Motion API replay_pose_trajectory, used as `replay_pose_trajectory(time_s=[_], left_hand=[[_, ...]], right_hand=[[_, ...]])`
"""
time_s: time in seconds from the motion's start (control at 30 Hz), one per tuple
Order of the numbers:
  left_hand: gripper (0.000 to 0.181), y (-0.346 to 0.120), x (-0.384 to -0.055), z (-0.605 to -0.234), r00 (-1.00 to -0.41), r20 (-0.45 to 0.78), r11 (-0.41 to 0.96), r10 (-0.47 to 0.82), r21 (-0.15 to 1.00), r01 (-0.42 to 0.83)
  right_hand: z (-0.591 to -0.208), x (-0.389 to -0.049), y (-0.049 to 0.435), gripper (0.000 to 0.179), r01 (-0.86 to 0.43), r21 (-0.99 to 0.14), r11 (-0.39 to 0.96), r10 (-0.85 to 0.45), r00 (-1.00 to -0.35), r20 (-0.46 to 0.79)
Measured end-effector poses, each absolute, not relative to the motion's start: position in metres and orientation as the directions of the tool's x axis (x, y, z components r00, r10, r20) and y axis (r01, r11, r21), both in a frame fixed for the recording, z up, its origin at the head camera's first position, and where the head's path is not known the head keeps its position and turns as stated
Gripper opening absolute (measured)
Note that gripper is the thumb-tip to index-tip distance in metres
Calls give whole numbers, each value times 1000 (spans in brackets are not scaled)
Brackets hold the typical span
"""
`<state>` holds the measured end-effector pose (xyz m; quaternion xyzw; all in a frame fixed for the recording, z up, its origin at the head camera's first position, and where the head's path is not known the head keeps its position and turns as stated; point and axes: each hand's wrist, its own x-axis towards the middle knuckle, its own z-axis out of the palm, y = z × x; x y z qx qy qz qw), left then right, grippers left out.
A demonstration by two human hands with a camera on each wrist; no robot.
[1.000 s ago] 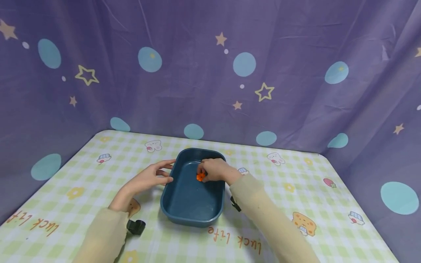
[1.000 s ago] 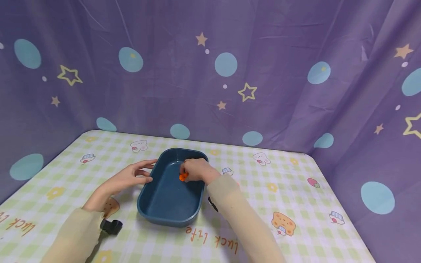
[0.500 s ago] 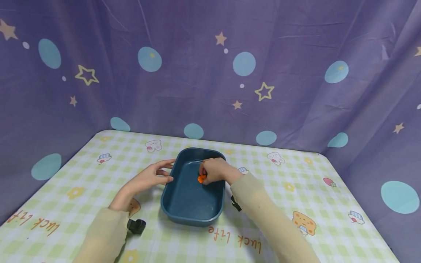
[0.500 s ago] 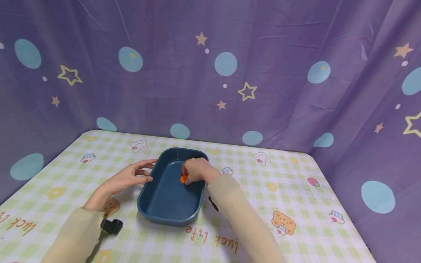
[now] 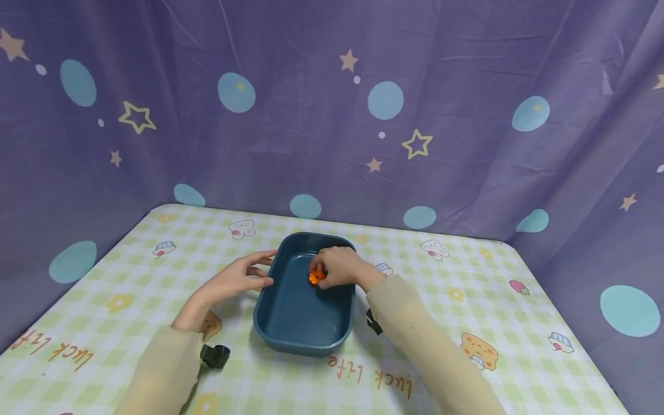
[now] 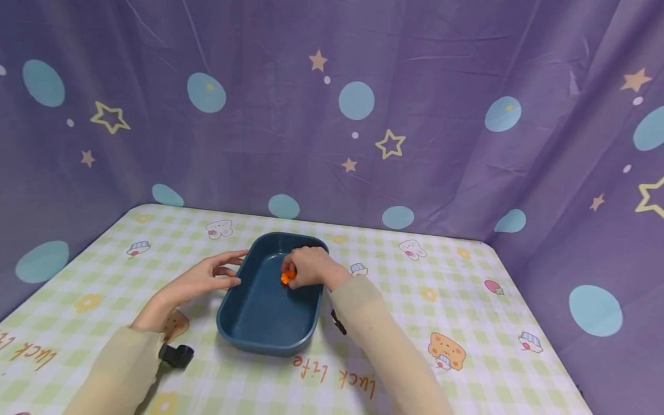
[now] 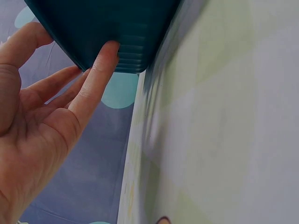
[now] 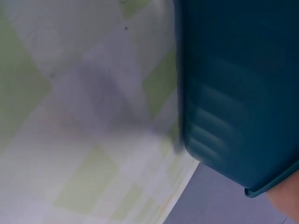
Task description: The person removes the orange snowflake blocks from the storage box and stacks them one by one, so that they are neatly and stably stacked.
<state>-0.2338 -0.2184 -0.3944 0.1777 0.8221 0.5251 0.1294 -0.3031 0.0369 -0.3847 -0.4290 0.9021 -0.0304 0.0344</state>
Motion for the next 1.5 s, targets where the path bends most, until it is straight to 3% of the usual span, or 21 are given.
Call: replay_pose_trajectory(time_s=[0.33,0.77,1.5], left_hand=[[69,-218,-234,-394,-902,-22,391,432,905,165],[69,-219,-234,-395,-900,-10,378,436,910,173],[69,-220,-234,-394,-899,-10,378,437,909,174]], right_hand=[[-380,-298,45,30,-788,-166,593,-796,-604,27],[-369,-291,61,29,-805,-177,566,-808,-585,79],[-354,-283,100,27,-776,-192,601,-760,-629,163]])
